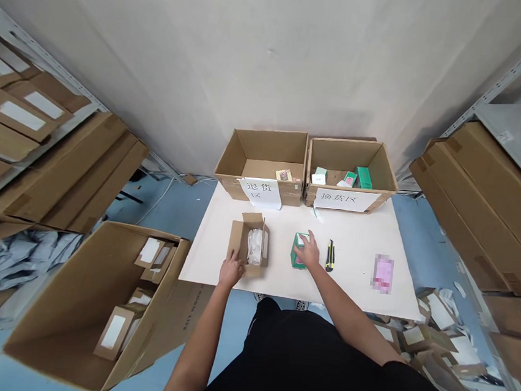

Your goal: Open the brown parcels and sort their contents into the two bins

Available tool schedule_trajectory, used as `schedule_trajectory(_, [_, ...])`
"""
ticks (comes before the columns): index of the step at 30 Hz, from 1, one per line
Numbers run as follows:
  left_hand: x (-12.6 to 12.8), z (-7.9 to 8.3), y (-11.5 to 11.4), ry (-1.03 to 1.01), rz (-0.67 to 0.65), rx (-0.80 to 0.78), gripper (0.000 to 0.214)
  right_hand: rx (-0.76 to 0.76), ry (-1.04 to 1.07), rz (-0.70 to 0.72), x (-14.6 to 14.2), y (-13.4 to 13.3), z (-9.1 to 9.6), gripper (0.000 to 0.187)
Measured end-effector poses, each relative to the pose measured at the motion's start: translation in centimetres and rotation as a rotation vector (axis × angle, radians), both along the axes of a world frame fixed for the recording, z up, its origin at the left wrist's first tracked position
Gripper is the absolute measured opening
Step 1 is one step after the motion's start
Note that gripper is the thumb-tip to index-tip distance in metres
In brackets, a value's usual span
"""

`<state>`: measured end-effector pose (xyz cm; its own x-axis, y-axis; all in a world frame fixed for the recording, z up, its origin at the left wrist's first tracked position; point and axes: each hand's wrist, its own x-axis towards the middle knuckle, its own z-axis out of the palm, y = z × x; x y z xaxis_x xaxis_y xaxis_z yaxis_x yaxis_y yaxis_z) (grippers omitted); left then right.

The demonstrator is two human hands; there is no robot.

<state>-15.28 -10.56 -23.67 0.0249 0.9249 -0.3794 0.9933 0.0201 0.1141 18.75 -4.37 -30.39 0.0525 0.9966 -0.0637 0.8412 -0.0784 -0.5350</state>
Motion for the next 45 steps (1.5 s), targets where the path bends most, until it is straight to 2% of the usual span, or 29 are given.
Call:
schedule_trajectory(3, [2.4,0.3,-0.9,-0.052,0.049,0.126,0.04,-0.081,-0.037,-0.057,0.5,1.2,0.3,0.058])
schedule_trajectory(6, [6.7,0.6,-1.2,-0.153,0.038,0.198,0.047,-0.169,0.005,-0.079,1.4,3.0,0.6,0.058])
schedule_trajectory(9, [11.4,0.2,-0.5,-0.309,-0.039,0.139,0.049,-0.191,0.112,-0.115,2.4,4.1,0.8,0.057])
schedule_trajectory(11, [14.0,-0.6,0.3,-0.408,-0.022,0.069,0.057,-0.21,0.206,-0.134,2.8,4.5,0.8,0.053])
schedule_trajectory(14, [16.6,-2.6,1.3,-0.523,0.105,-0.091,0.095,-0.32,0.399,-0.072,3.4,5.3,1.3,0.04])
schedule_trajectory(16, [17.5,-3.8,1.5,-0.647,0.198,-0.192,0.109,-0.39,0.498,-0.006,3.9,6.0,1.7,0.034])
schedule_trajectory(18, [18.1,-4.7,1.5,-0.824,0.309,-0.253,0.105,-0.44,0.574,-0.002,4.4,6.7,2.1,0.046])
schedule_trajectory(21, [18.8,-4.9,1.8,-1.053,0.578,-0.341,0.091,-0.483,0.733,-0.129,4.9,6.7,2.0,0.082])
schedule_trajectory(22, [19.1,-4.9,2.1,-1.09,0.668,-0.383,0.084,-0.473,0.783,-0.177,5.0,6.4,1.8,0.086])
schedule_trajectory(25, [19.8,-4.5,3.5,-1.095,0.809,-0.488,0.066,-0.372,0.825,-0.238,4.6,4.3,0.6,0.07])
schedule_trajectory(28, [20.4,-4.2,5.5,-1.099,0.813,-0.523,0.064,-0.289,0.825,-0.21,3.7,1.7,-0.7,0.048])
schedule_trajectory(31, [20.5,-3.7,7.2,-1.022,0.717,-0.504,0.065,-0.266,0.898,-0.135,3.0,-0.2,-1.5,0.041])
schedule_trajectory(34, [20.1,-3.0,8.4,-0.851,0.573,-0.399,0.061,-0.214,0.874,-0.076,2.5,-0.7,-1.5,0.048])
schedule_trajectory(37, [19.5,-2.4,9.0,-0.747,0.487,-0.249,0.06,-0.125,0.749,-0.103,1.8,-0.3,-1.4,0.058])
schedule_trajectory(39, [19.2,-2.4,9.1,-0.657,0.388,-0.155,0.065,-0.086,0.678,-0.133,1.2,0.1,-1.5,0.063])
schedule_trajectory(41, [18.9,-2.7,9.3,-0.568,0.282,-0.086,0.058,-0.055,0.624,-0.124,0.4,0.3,-1.8,0.066])
schedule_trajectory(43, [18.6,-3.2,9.5,-0.549,0.245,-0.057,0.053,-0.008,0.583,-0.084,-0.3,0.5,-2.2,0.07])
schedule_trajectory(45, [18.3,-3.8,9.7,-0.591,0.265,-0.039,0.055,0.05,0.555,-0.083,-0.7,0.7,-2.6,0.071])
